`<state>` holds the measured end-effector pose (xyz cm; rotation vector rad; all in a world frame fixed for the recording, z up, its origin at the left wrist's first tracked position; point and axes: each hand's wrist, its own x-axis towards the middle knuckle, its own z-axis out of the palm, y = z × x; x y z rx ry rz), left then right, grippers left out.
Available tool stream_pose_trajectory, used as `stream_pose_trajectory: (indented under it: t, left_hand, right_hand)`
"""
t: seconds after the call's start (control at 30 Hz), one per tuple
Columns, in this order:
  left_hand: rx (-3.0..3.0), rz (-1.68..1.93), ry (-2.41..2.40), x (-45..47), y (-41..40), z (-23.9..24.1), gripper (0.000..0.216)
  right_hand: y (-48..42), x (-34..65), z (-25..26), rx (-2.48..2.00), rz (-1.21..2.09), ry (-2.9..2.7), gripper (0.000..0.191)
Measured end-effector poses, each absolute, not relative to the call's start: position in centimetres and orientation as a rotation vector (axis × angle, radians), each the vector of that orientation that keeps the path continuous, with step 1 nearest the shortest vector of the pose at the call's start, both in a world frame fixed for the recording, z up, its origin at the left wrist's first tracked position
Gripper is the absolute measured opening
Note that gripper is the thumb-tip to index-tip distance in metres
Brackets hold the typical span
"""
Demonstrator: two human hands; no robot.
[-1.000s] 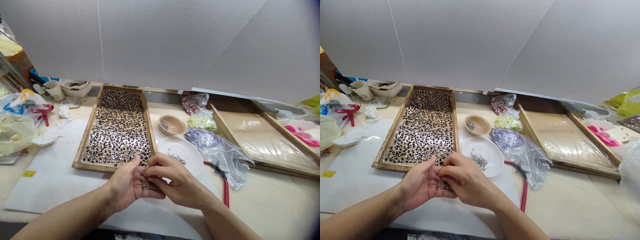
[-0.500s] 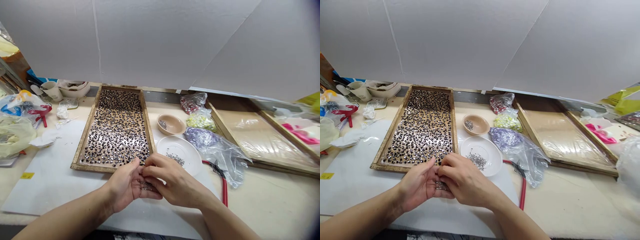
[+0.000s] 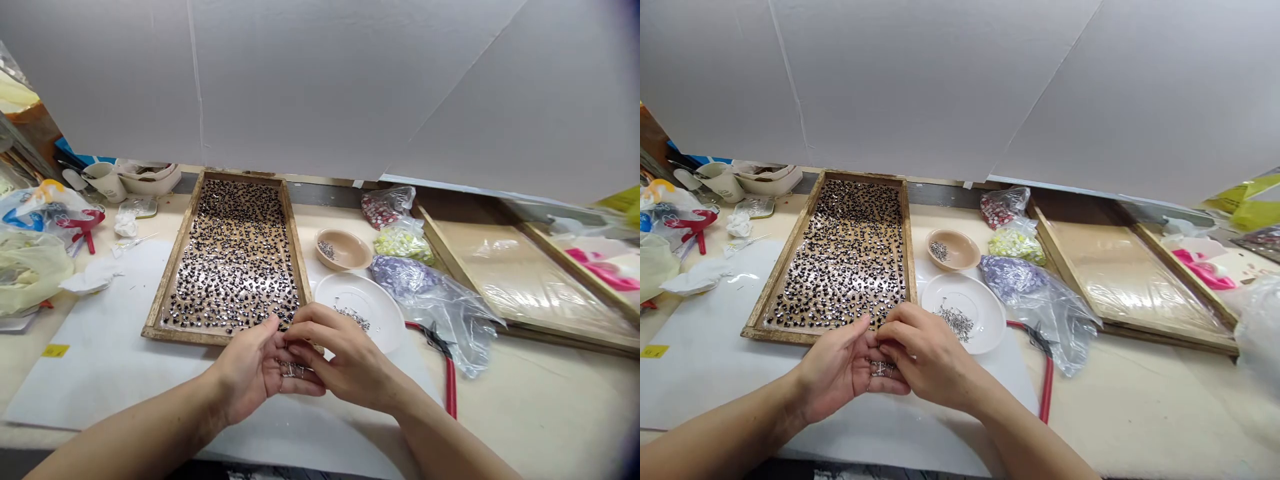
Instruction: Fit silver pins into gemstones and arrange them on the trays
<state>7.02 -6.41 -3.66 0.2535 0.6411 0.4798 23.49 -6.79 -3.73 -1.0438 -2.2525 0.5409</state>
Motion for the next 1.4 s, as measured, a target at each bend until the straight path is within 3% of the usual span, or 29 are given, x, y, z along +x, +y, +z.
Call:
stream_pose_trajectory:
  t: [0.3,0.47,0.6,0.83,1.4]
  left_hand:
    - [0.272,0.465,0.603,7.1,-6.5,-3.9,0.050]
    - [0.382,0.399,0.690,7.3,-7.1,-3.9,0.022]
    - [0.443,0.332,0.751,7.5,-7.4,-4.0,0.035]
    - [0.445,0.315,0.788,7.7,-7.3,-4.2,0.037]
    - [0.434,0.307,0.793,7.6,-7.3,-4.0,0.037]
  right_hand:
    - [-6.9,23.7,-3.1,-1.057,0.556,-2.219,0.017]
    - [-5.7,25.2,-3.5,-1.335,0.475,-2.109,0.010]
    - [-5.0,25.0,-5.0,-1.579,0.262,-2.163,0.014]
    - [-4.7,24.0,-6.3,-1.693,0.042,-2.180,0.019]
    - [-4.3,23.6,-7.0,-1.760,-0.076,-2.227,0.018]
